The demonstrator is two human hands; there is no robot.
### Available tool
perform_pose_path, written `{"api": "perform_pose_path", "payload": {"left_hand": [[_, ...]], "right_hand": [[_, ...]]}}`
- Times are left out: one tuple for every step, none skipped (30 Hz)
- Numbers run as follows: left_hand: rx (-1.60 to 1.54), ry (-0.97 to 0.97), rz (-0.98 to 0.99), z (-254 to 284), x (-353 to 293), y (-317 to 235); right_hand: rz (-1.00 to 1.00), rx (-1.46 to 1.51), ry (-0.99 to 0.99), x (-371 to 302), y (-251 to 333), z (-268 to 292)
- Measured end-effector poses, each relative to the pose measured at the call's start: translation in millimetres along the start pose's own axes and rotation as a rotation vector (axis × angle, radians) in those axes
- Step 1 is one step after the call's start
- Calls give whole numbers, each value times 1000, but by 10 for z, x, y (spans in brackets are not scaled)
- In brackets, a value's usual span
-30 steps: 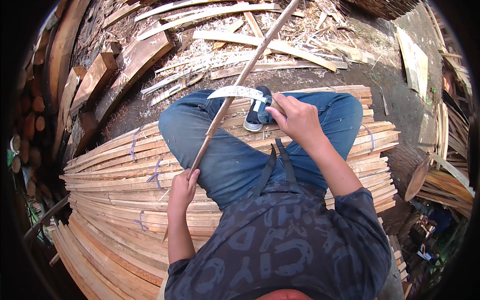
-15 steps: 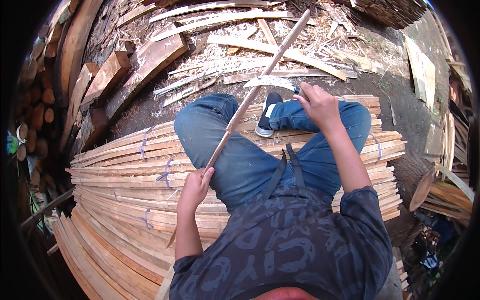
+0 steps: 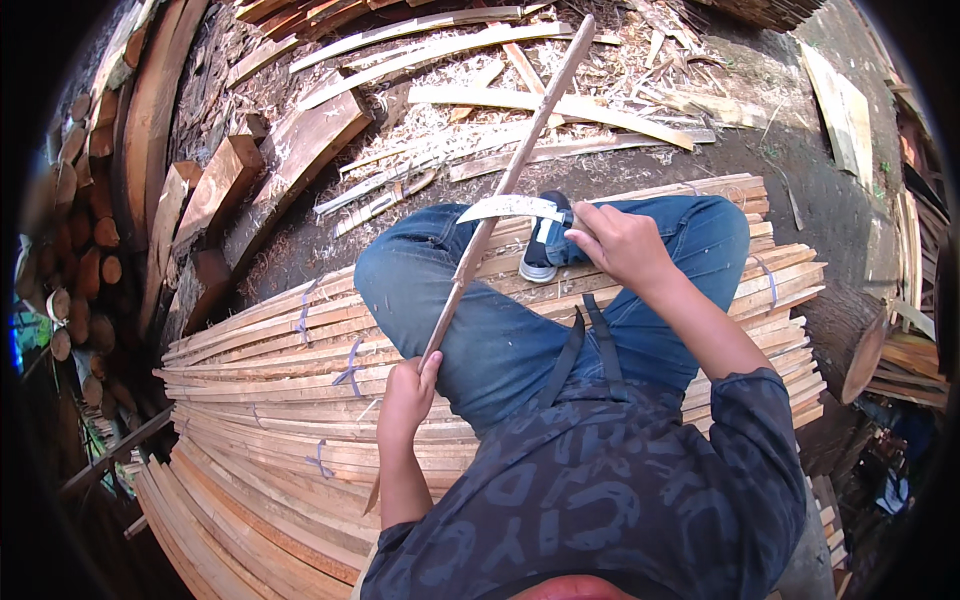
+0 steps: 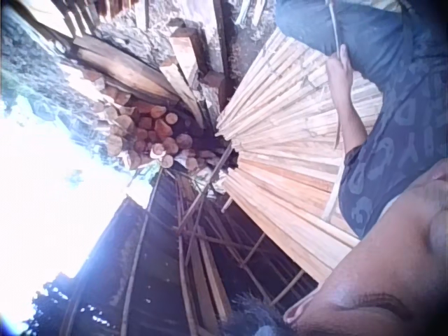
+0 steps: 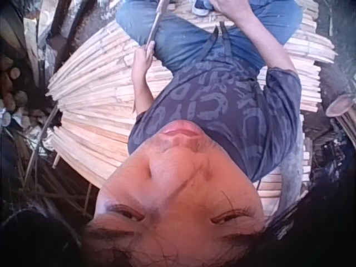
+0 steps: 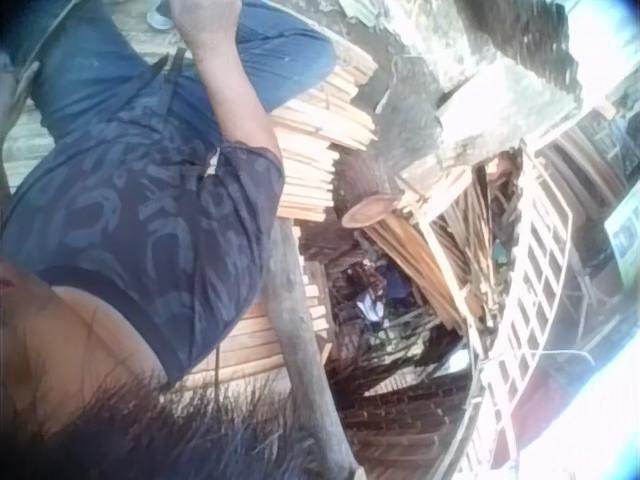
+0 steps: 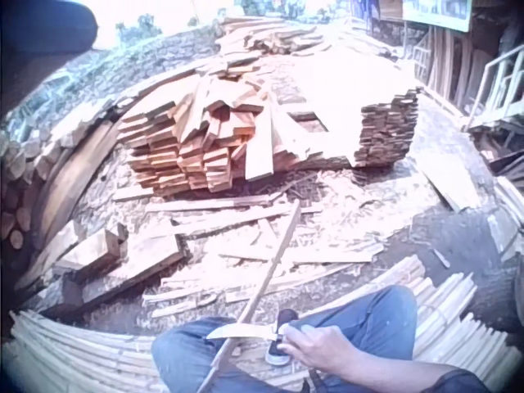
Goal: The person sits on the ground and uses a curved knife to shave a long bamboo strip held against their leg. They repeatedly scrape the surface of the strip to smooth it and remove the outer layer, working along its length.
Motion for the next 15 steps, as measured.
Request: {"api": "perform_pose_path", "payload": {"left_hand": [[-13, 6, -5, -2, 15, -4], [-26, 8, -5, 17, 15, -13], [-40, 10, -5, 33, 15, -20], [-10, 10, -16, 29, 22, -27], [22, 8, -24, 18, 27, -18], [54, 7, -32, 19, 29, -7], [58, 2, -21, 38, 22, 14], [58, 5, -12, 22, 13, 32], [58, 8, -3, 12, 11, 43], [31, 6, 8, 19, 20, 48], [-2, 6, 15, 24, 33, 39], [-35, 6, 22, 22, 36, 27], [-18, 2, 6, 8, 29, 4], [-3, -16, -2, 15, 6, -7], [20, -29, -7, 28, -29, -29]], "right_hand": [[-19, -16, 53, 5, 123, -75], [-31, -36, 51, 58, 169, -118], [-43, -56, 51, 91, 186, -143], [-24, -54, 27, 113, 140, -128], [-4, -47, 2, 154, 72, -110], [15, -42, -22, 181, 39, -103], [10, -33, 14, 180, 45, -133], [1, -28, 58, 157, 81, -132], [-9, -23, 102, 131, 130, -131], [15, -23, 177, 115, 241, -184], [24, -15, 210, 111, 319, -225], [68, -14, 186, 101, 327, -251], [114, -13, 162, 98, 313, -266], [24, -73, 94, 213, 134, -191], [-73, -127, 25, 329, -145, -71]]}}
Point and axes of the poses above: each hand's wrist, its own x-axis towards the middle knuckle, its own z-axis out of the back of the hand, y = z × x, the point moved 4 cm from there along x, towards the middle knuckle, and after that the axes turned 12 degrees about x, right-handed, at the moved point
